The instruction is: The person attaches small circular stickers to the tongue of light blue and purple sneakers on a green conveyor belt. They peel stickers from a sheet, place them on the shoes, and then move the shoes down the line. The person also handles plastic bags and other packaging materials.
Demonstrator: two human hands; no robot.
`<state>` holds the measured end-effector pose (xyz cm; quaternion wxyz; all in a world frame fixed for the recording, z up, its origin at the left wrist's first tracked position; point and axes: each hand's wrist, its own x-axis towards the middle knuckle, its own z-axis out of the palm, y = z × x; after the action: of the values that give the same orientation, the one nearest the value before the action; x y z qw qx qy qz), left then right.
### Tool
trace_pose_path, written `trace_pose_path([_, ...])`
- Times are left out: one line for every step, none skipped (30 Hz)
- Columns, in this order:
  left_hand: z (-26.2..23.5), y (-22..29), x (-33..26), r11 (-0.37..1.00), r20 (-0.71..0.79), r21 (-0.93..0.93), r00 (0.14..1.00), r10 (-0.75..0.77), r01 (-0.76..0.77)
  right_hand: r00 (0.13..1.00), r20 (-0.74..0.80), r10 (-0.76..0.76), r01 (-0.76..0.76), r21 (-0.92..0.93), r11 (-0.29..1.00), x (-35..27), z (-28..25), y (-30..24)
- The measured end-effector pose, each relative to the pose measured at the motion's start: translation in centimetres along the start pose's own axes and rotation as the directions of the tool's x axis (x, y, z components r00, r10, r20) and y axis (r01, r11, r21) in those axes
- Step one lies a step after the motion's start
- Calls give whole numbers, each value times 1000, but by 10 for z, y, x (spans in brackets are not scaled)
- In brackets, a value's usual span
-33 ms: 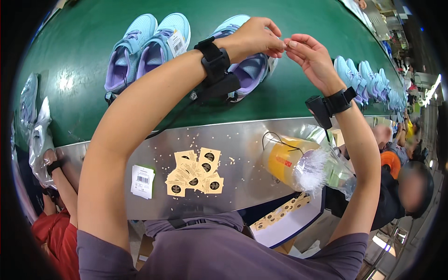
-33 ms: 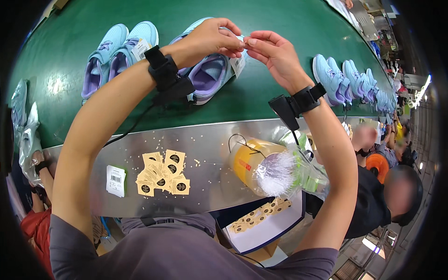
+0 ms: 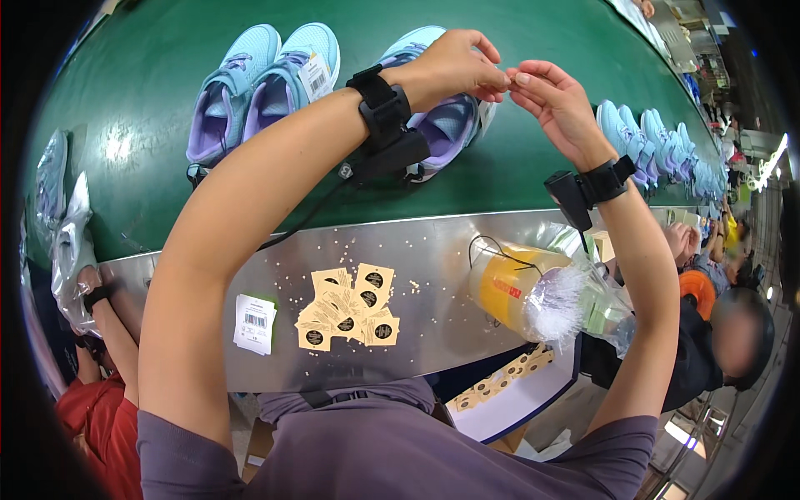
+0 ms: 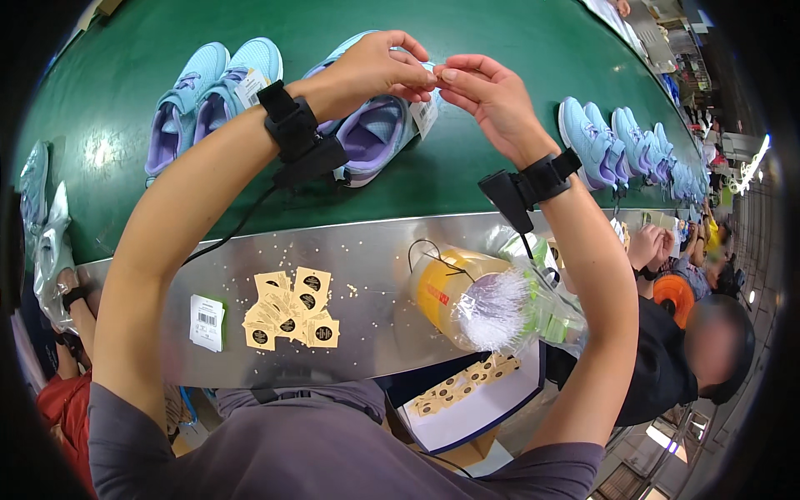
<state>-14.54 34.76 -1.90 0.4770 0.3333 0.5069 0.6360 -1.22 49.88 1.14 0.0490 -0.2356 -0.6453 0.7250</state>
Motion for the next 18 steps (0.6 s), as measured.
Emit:
trace_pose_path([-1,0,-1,1000,-22,-13,1000,-3,3,1000,5,0,0,-2,1000,0,2,0])
trace_pose_path([-2,0,-1,1000,-11,-21,1000,1,-1,1000,9,-1,1,-3,1000,1,4,0])
trace_pose_path([-4,-1,-2,1000,1,-28,1000,3,-3,1000,10,-1,1,-3,1000,0,7,0])
trace_pose_path([-5,-1,-3,999,14,-35,1000,4,-4,1000,12,1,-1,-6,1000,0,8,0])
trace_pose_path([-6,-1,-4,1000,8,-24,1000,-2,2,1000,13,3,-3,-9,1000,-1,10,0])
trace_pose_path([-7,-1,-4,1000,1,-14,1000,-7,7,1000,15,5,-5,-13,1000,-1,12,0])
trace_pose_path([-8,-2,-4,1000,-7,-4,1000,-12,12,1000,22,8,-8,-15,1000,0,13,0])
trace_pose_path([-10,-2,-5,1000,0,4,1000,-13,13,1000,28,12,-11,-15,1000,0,16,1])
trace_pose_path([-11,-1,-6,1000,9,10,1000,-10,10,999,30,14,-13,-19,1000,0,16,0])
trace_pose_path([-13,0,-6,1000,20,15,1000,-8,8,999,34,6,-5,-33,999,0,17,1])
trace_pose_path([-12,-1,-7,999,-1,25,1000,-21,21,999,38,-2,3,-46,999,0,17,2])
trace_pose_path([-9,0,-7,999,-14,30,999,-33,33,999,34,-9,11,-63,998,-1,17,2])
trace_pose_path([-7,2,-7,998,-25,35,999,-45,46,999,21,-24,26,-102,994,-1,18,2])
trace_pose_path([-10,2,-8,997,-23,52,998,-56,57,999,7,-39,40,-141,989,0,22,2])
trace_pose_path([-16,0,-8,996,-14,59,998,-60,61,999,-14,-52,48,-191,980,0,24,2])
trace_pose_path([-17,-2,-7,997,19,59,998,-60,59,995,-15,-101,95,-233,968,1,25,2])
trace_pose_path([-17,-5,-8,999,23,29,999,-41,41,989,-14,-144,135,-272,953,7,25,6])
trace_pose_path([-19,-7,-9,1000,29,-4,999,-12,13,985,24,-173,172,-284,943,13,23,11])
